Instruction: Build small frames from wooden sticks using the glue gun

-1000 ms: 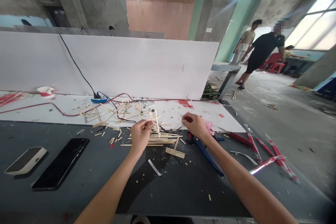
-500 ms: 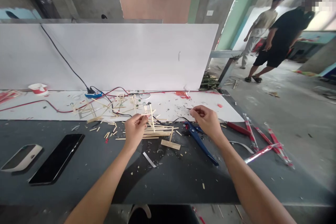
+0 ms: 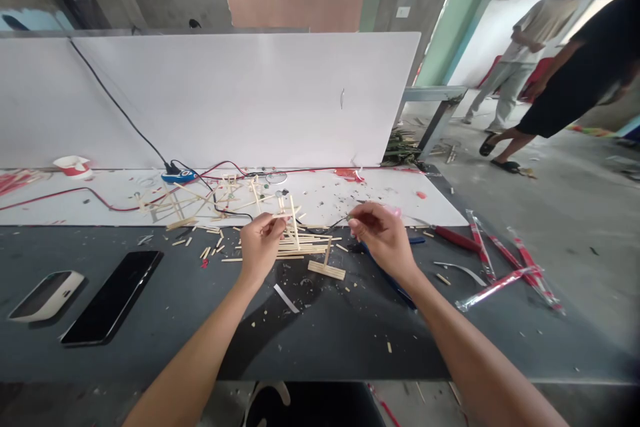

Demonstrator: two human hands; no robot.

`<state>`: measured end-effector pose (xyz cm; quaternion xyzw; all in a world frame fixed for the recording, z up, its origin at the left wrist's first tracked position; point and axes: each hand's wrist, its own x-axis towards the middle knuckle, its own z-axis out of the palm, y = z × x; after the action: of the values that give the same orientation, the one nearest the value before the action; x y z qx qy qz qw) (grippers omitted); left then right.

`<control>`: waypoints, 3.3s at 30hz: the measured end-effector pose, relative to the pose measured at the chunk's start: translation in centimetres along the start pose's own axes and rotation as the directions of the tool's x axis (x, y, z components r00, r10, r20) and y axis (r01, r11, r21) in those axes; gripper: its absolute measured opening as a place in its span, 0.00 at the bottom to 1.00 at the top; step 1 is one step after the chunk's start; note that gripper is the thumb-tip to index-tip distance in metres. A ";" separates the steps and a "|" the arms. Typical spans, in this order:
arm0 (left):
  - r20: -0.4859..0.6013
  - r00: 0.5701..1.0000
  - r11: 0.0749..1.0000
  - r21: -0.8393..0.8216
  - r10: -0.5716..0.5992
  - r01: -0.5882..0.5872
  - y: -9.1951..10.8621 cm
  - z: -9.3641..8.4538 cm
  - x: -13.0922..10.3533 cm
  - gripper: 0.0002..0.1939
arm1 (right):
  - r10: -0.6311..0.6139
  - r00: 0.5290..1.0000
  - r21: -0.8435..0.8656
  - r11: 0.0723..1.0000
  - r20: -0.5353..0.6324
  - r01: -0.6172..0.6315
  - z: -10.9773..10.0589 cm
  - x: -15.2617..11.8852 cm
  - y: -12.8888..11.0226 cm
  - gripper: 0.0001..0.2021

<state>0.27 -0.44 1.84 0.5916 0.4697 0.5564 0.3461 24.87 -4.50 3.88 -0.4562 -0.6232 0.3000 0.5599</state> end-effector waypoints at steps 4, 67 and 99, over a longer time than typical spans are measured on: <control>-0.007 1.000 1.000 0.018 0.021 -0.021 -0.1 0.0 -0.1 0.12 | -0.063 0.997 -0.073 0.995 0.048 0.066 1.3 -0.8 0.0 0.08; 0.044 0.999 0.999 -0.041 0.023 -0.022 -0.5 0.3 -0.4 0.11 | -0.129 0.991 -0.057 0.990 0.035 0.131 2.2 -1.5 0.2 0.04; 0.065 0.997 0.997 -0.067 -0.036 0.041 -0.9 0.3 -0.3 0.13 | -0.104 0.994 -0.041 0.994 0.035 0.105 2.1 -1.5 0.5 0.04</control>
<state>0.41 -0.38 0.87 0.5878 0.4504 0.5461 0.3917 22.88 -5.41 2.44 -0.4299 -0.6616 0.2643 0.5546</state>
